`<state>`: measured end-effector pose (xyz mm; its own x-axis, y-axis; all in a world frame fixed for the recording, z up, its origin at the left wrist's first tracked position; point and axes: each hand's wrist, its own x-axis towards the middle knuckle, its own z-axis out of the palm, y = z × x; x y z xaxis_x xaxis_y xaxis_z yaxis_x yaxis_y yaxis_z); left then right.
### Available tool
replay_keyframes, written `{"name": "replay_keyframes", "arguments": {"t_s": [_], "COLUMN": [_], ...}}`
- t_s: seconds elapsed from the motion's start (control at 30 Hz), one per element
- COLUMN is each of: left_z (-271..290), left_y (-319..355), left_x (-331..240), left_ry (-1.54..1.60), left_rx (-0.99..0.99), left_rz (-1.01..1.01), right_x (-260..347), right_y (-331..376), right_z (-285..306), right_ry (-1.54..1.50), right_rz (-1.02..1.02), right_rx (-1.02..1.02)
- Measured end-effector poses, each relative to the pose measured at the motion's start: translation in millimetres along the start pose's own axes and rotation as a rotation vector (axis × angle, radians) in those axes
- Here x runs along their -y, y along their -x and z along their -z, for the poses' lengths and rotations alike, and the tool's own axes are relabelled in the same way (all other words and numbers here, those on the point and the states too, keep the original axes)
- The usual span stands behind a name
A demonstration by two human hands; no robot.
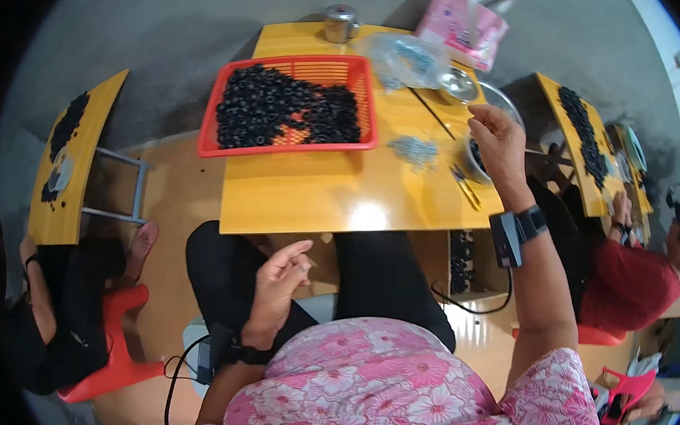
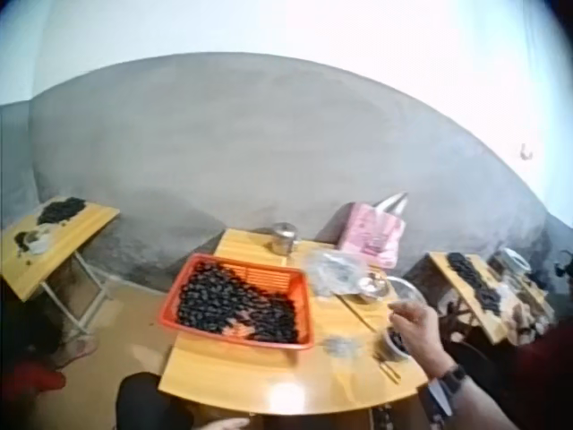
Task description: Assembling small black rubber components with tiny metal rings.
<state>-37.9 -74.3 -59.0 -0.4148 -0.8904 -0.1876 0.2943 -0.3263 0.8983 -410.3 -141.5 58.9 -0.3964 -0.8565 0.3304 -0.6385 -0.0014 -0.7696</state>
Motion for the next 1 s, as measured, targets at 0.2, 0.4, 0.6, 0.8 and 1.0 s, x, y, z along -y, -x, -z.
{"name": "replay_keyframes", "arguments": {"t_s": [0.2,0.4,0.6,0.8,1.0], "left_z": [16,15,20,21,23], "left_y": [-6,-14,-16,-15,-16], "left_x": [9,5,4,5,9], "left_ry": [0.113,0.202,0.181,0.179,0.117], "left_rx": [-0.026,0.06,0.046,0.067,0.095], "left_rz": [0.067,0.097,0.134,0.144,0.166], "right_x": [73,98,79,72,73], "right_y": [-8,-36,-59,-61,-56], "right_z": [-85,-164,-220,-236,-236], "right_ry": [-0.057,0.039,0.198,0.431,0.612], "right_rz": [0.27,0.415,0.514,0.412,0.485], "right_rx": [0.284,0.577,0.764,0.816,0.768]}}
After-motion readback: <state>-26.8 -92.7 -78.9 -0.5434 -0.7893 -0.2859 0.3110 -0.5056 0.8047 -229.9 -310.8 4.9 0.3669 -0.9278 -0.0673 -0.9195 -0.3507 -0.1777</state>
